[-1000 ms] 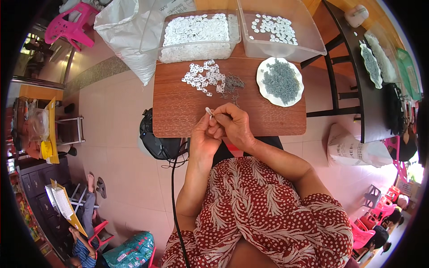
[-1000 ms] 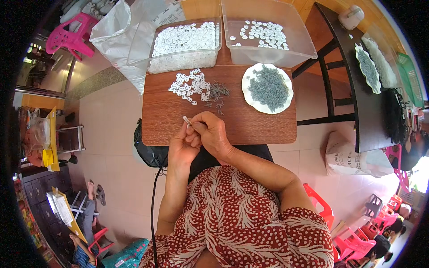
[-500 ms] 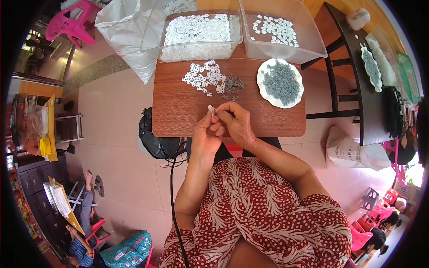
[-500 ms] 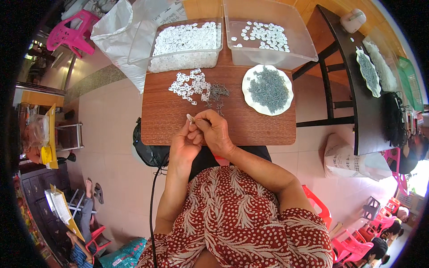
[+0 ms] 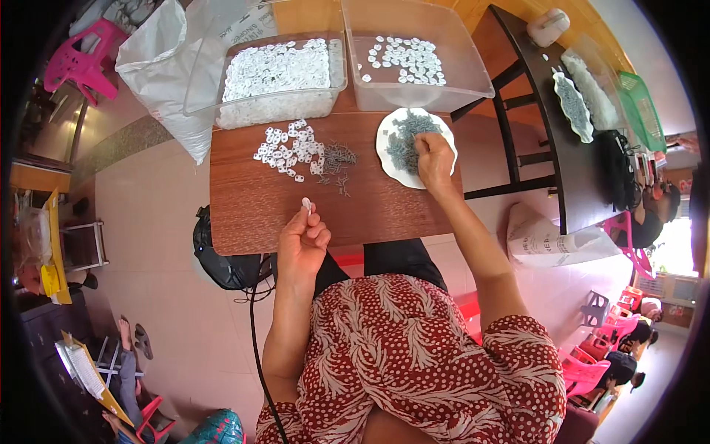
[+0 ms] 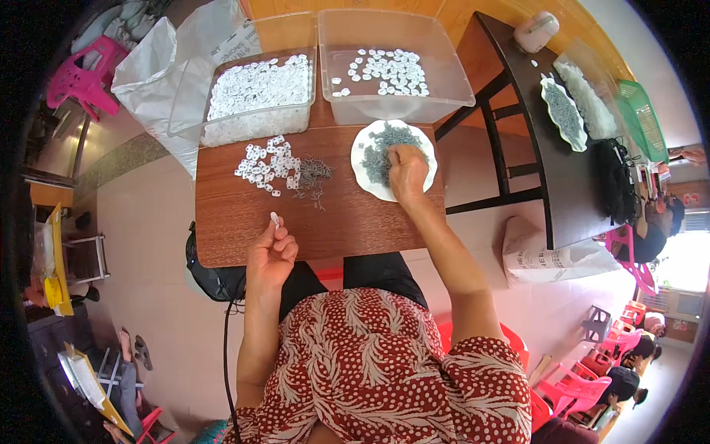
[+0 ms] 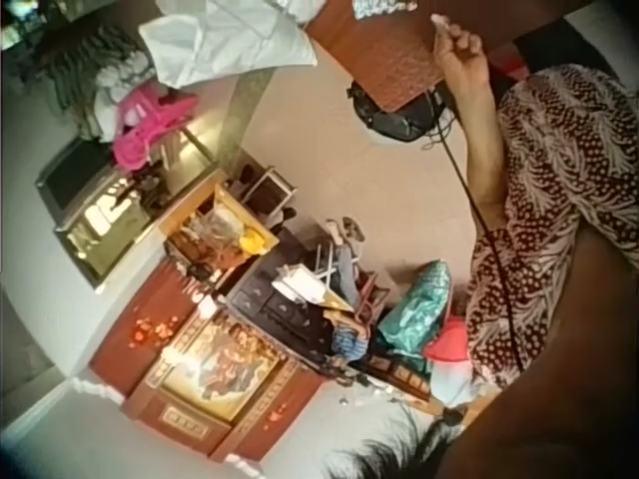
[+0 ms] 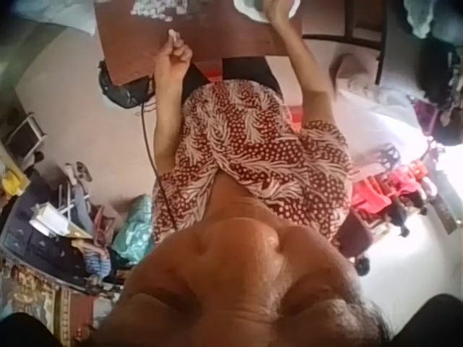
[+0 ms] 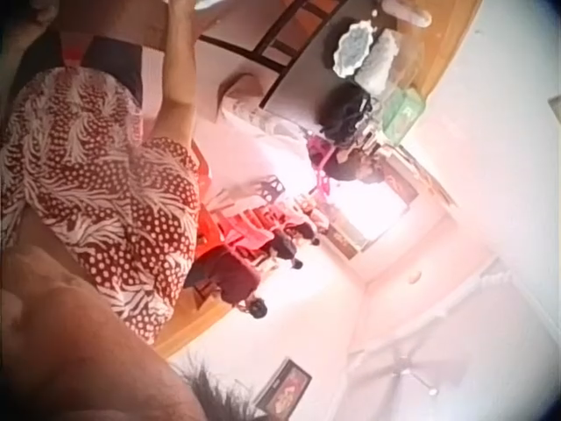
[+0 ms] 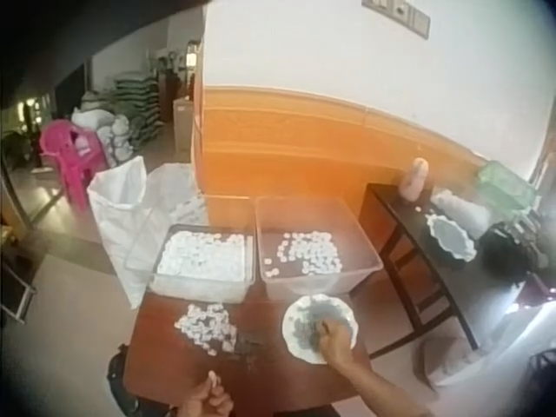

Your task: Manually inserting small metal pins into plastic connector housings at a workstation.

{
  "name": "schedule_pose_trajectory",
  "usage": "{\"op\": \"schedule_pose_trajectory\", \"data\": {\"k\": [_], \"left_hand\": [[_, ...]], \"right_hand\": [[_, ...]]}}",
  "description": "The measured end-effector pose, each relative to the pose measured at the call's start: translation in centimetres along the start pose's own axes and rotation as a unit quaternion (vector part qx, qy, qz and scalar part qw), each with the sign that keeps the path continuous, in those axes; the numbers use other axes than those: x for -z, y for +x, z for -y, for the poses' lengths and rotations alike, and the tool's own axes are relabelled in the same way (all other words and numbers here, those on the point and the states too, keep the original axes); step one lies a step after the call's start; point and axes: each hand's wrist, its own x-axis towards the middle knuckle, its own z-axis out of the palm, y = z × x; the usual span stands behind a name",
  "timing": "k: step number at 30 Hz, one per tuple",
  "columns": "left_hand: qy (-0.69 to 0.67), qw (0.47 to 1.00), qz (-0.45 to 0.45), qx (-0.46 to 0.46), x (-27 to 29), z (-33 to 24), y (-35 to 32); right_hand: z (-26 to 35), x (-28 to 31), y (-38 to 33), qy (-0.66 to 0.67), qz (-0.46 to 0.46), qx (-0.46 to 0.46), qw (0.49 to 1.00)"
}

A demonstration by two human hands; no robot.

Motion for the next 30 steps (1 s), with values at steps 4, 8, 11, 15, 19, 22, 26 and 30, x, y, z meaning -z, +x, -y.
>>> {"op": "schedule_pose_trajectory", "data": {"k": [4,8,11,15,19,22,26,30], "left_hand": [[0.022,1.0,-0.006,-0.01,0.6,0.1,0.3],[0.036,0.999,0.002,-0.024,0.6,0.3,0.9],[0.068,0.997,0.026,-0.039,0.2,0.7,1.0],[0.079,0.994,0.027,-0.066,0.1,1.2,1.4],[0.128,0.983,-0.023,-0.131,-0.8,1.7,0.9],[0.151,0.974,-0.055,-0.159,-1.1,2.1,0.7],[0.174,0.963,-0.071,-0.191,-1.6,2.4,0.8],[0.228,0.942,-0.088,-0.231,-1.0,2.5,1.8]], "right_hand": [[-1.5,0.1,1.2,-0.125,0.02,0.062,0.99],[1.0,1.2,0.7,-0.055,0.034,0.089,0.994],[5.5,1.3,-1.6,0.131,0.117,0.007,0.984],[11.0,0.7,-4.2,0.352,0.271,-0.143,0.884],[13.5,-0.4,-5.1,0.415,0.287,-0.187,0.843],[14.2,-0.9,-5.7,0.408,0.311,-0.188,0.838],[14.7,-1.0,-6.1,0.397,0.313,-0.202,0.839],[13.8,-2.2,-7.3,0.362,0.283,-0.161,0.873]]}}
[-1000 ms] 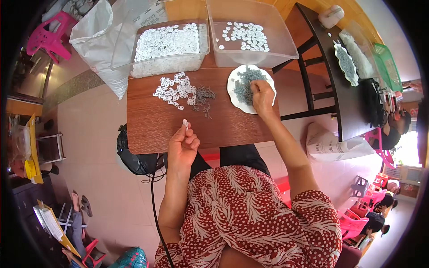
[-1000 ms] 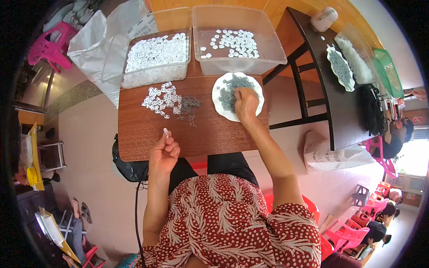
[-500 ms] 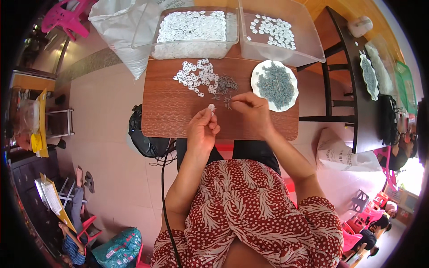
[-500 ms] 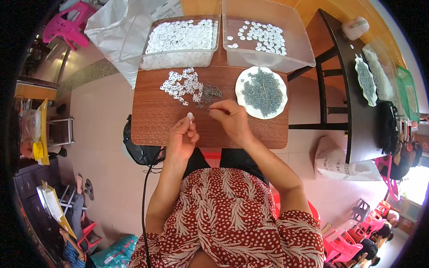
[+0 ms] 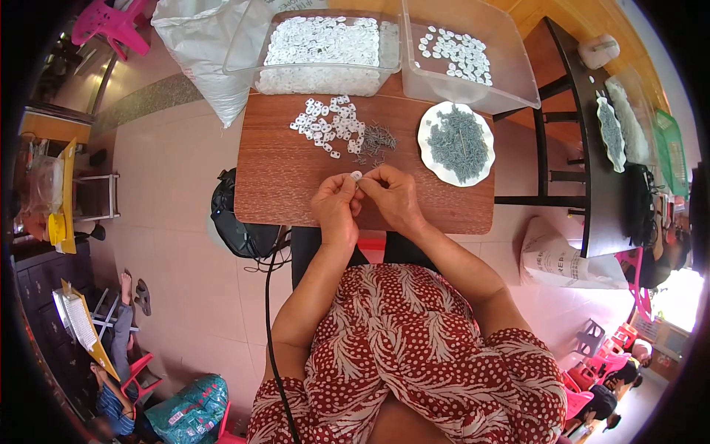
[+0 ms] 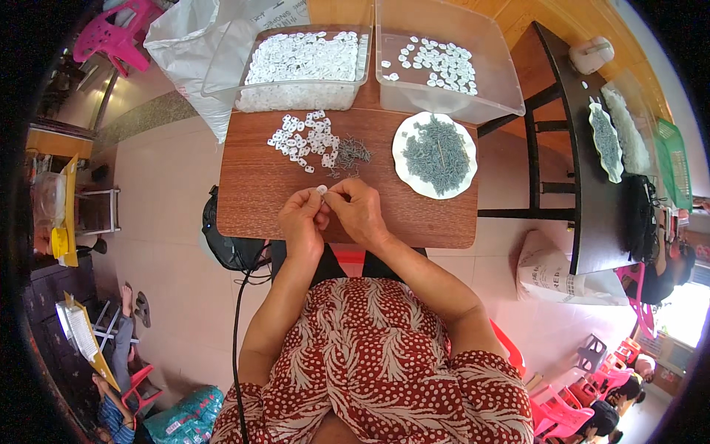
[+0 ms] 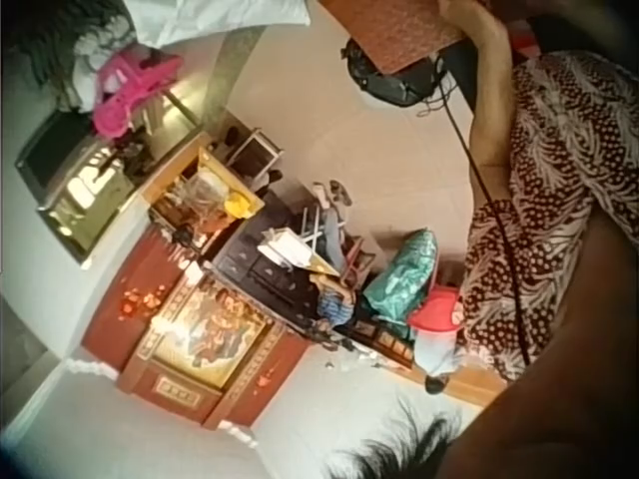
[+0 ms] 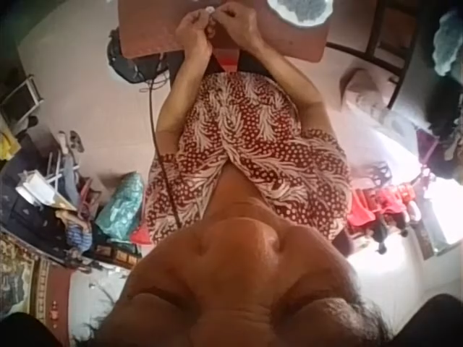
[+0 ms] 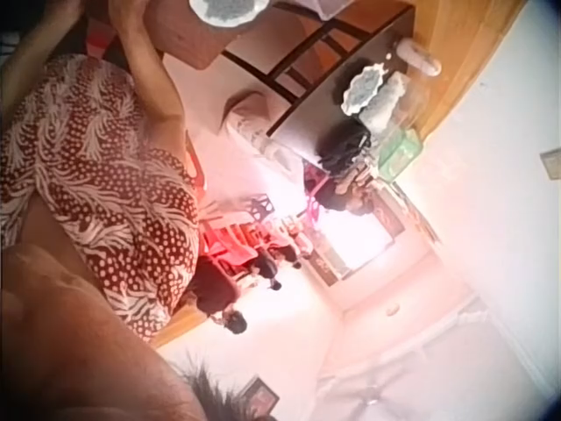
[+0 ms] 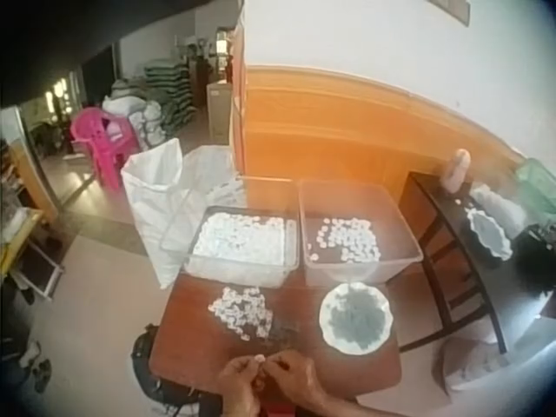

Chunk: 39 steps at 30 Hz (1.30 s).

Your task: Manually inserting small metal pins into plastic connector housings at a workstation.

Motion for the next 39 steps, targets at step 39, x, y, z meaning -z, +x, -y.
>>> {"op": "schedule_pose_trajectory", "data": {"k": [39], "left_hand": [[0.025,0.995,0.095,0.033,5.2,-1.2,2.6]], "right_hand": [[-1.6,-0.9,0.1,-0.022,0.023,0.022,0.999]]}}
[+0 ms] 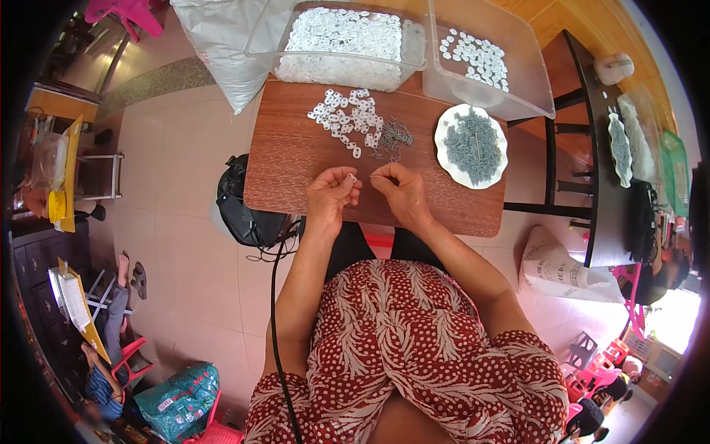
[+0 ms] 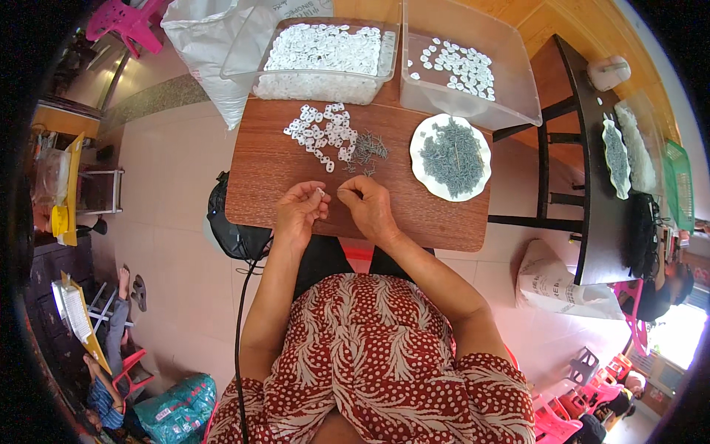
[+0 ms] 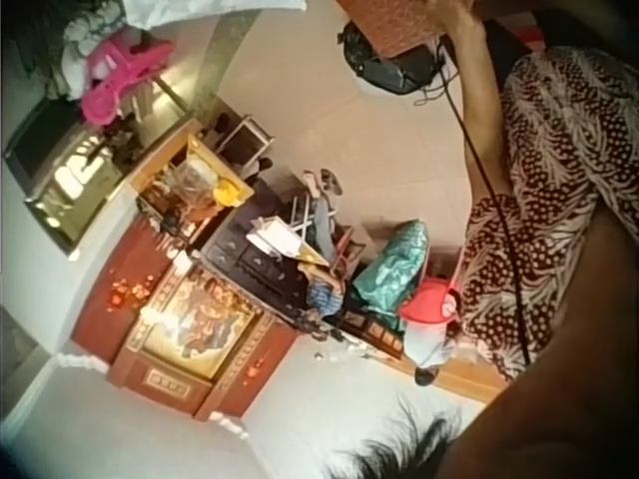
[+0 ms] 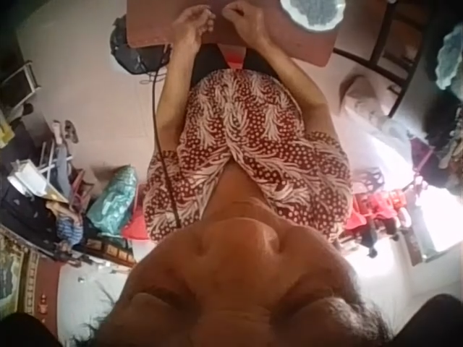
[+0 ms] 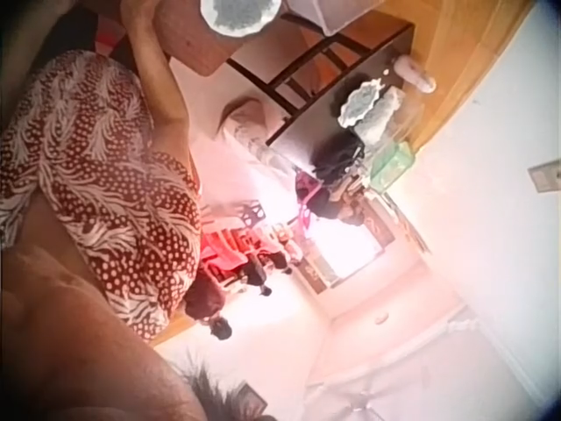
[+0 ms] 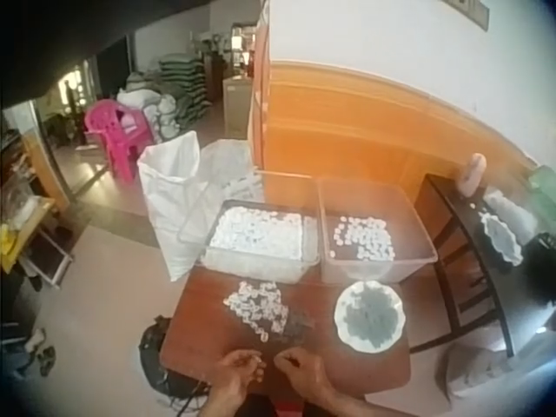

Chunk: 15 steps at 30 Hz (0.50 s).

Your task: Manually inserting small metal pins into plastic connector housings at a workstation.

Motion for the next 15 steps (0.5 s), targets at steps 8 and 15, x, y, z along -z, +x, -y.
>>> {"op": "schedule_pose_trajectory", "data": {"k": [8,15], "left_hand": [[0.035,0.999,-0.008,-0.013,-0.6,-0.9,-1.6],[0.043,0.998,0.018,-0.033,-1.7,-2.2,-3.5]], "right_hand": [[1.5,0.0,-0.5,-0.072,0.011,0.099,0.992],[3.2,0.3,-0.7,-0.051,0.055,0.103,0.992]]}}
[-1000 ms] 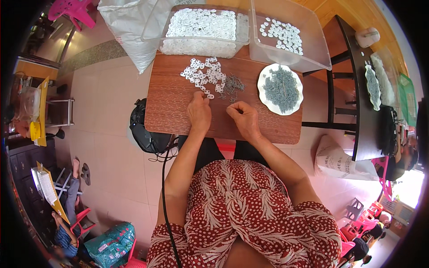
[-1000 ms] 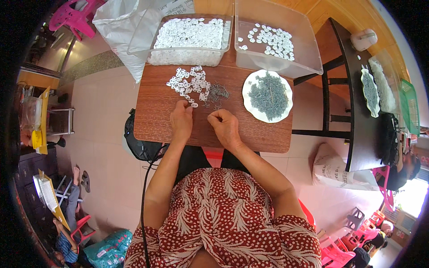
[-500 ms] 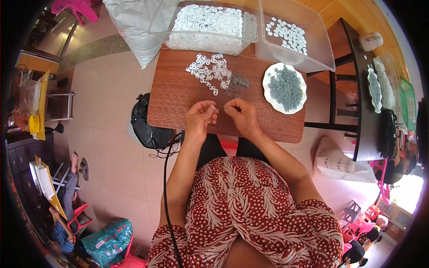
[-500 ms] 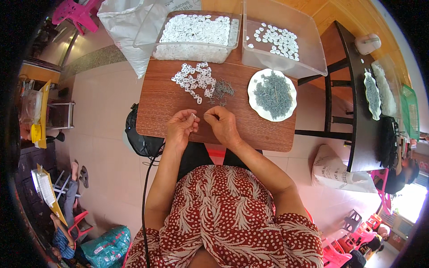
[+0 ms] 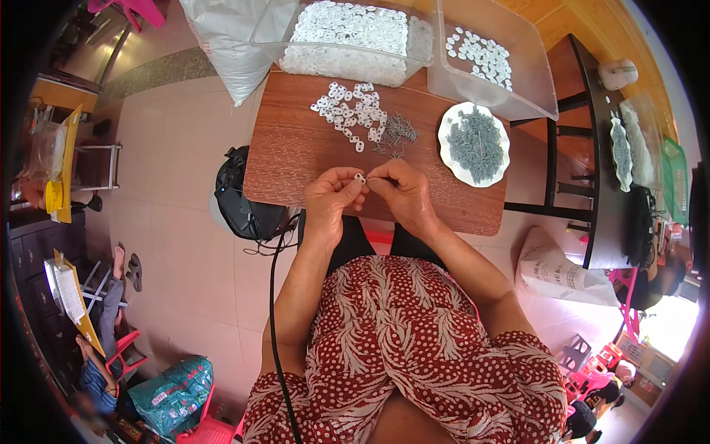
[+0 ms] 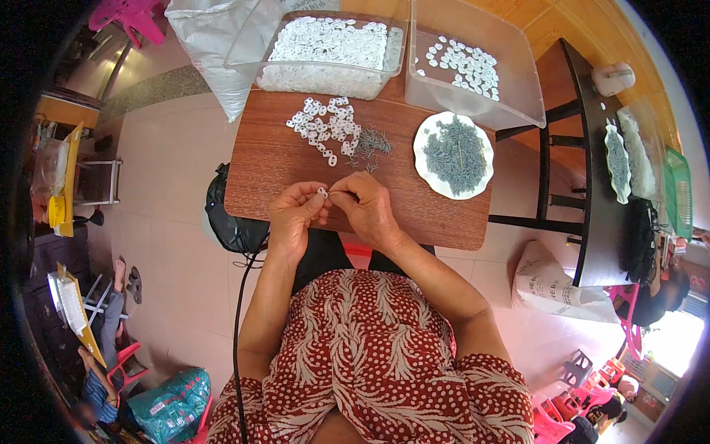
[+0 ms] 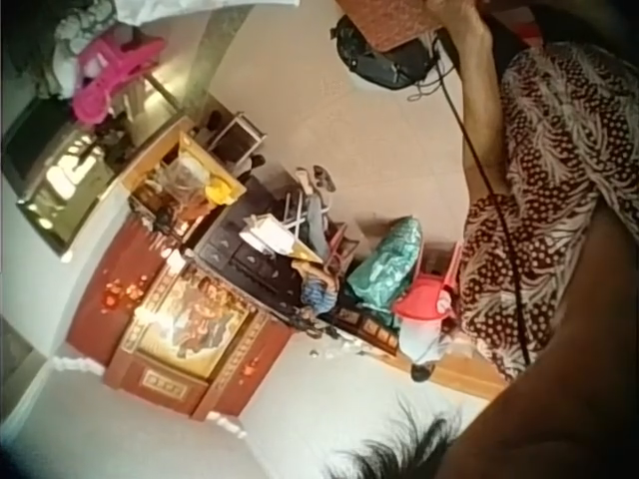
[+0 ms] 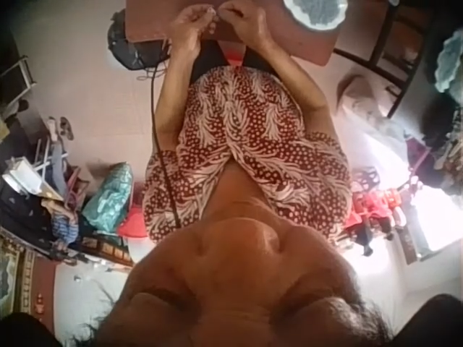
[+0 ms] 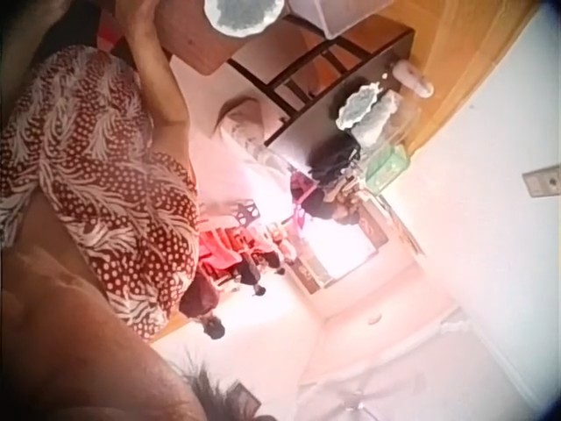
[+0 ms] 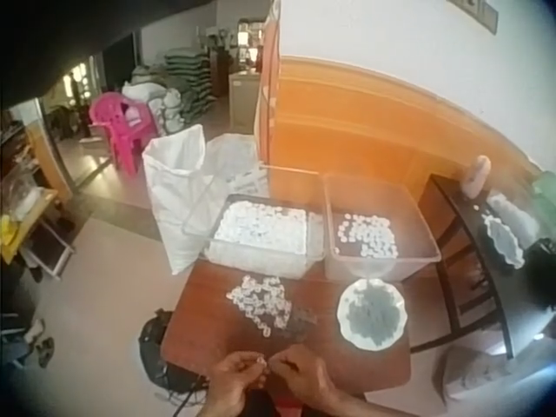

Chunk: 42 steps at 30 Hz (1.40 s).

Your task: Manually inserting small metal pins into plastic connector housings at a workstation.

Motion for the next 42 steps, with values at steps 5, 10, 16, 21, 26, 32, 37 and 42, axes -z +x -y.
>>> {"op": "schedule_pose_trajectory", "data": {"k": [5,10,16,21,26,32,37,42], "left_hand": [[0.009,1.0,0.004,-0.005,-0.1,-0.5,-0.5],[0.053,0.998,-0.011,-0.016,-0.3,-0.8,-1.0],[0.075,0.997,-0.007,-0.032,-0.1,-0.9,-1.1],[0.1,0.993,-0.005,-0.057,0.1,-0.5,-1.2],[0.129,0.987,-0.013,-0.094,0.0,-0.2,-1.2],[0.201,0.971,-0.032,-0.129,0.0,0.2,-1.3],[0.15,0.985,-0.046,-0.07,-0.2,0.3,-1.1],[0.132,0.99,-0.047,-0.012,1.0,1.2,-0.7]], "right_hand": [[1.0,0.0,0.0,0.073,0.012,-0.076,0.994],[1.5,0.3,0.2,0.059,0.029,-0.068,0.996],[1.4,0.3,0.3,-0.009,0.035,-0.014,0.999],[1.5,0.1,0.3,-0.038,0.04,0.018,0.998],[1.7,0.0,0.4,-0.076,0.037,0.052,0.995],[1.4,-0.3,0.5,-0.106,0.031,0.092,0.99],[0.6,-0.8,0.3,-0.113,0.02,0.106,0.988],[-0.9,-1.8,-0.5,-0.058,0.037,-0.027,0.997]]}}
